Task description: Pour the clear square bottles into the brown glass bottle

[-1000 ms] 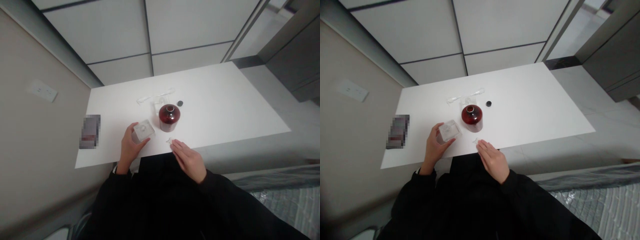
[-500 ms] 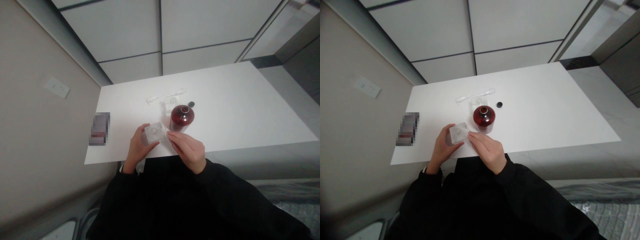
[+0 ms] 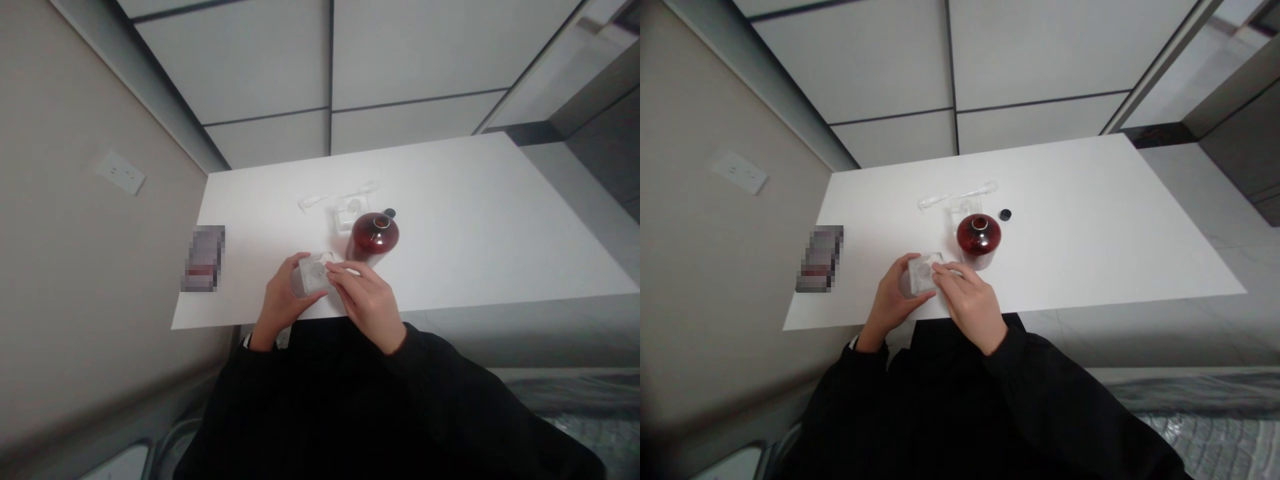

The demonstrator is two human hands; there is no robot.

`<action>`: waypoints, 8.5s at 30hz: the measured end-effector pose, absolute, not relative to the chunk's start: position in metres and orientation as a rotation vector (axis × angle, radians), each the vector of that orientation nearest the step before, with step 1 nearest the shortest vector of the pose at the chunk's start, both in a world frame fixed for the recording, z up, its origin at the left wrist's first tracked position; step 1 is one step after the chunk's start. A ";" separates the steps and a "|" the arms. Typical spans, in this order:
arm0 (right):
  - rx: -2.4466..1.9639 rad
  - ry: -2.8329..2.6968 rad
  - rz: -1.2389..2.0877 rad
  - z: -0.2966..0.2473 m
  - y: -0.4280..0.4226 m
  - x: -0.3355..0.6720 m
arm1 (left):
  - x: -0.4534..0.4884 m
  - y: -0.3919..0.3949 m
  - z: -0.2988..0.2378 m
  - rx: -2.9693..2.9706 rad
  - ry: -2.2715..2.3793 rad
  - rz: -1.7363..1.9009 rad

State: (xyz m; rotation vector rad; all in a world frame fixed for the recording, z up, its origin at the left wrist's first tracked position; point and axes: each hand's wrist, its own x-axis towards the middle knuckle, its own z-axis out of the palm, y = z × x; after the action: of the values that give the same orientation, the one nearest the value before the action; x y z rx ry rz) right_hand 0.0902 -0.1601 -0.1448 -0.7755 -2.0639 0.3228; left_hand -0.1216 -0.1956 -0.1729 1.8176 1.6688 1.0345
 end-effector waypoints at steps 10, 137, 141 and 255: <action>-0.685 -1.994 0.386 -0.148 -0.194 0.116 | -0.124 -0.195 -0.172 1.822 1.694 0.981; -1.138 -2.224 0.359 -0.188 -0.174 0.157 | -0.140 -0.188 -0.166 1.790 1.622 0.900; -0.995 -2.286 0.482 -0.183 -0.189 0.114 | -0.139 -0.187 -0.164 1.789 1.646 0.885; -1.950 -2.148 0.046 -0.199 -0.116 0.352 | -0.135 -0.183 -0.166 1.840 1.712 0.956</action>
State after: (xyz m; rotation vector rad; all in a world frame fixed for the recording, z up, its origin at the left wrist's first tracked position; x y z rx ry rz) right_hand 0.3521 -0.1164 -0.1989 -1.9498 -2.1478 0.0457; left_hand -0.1345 -0.1833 -0.1664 1.8399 1.7119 0.9560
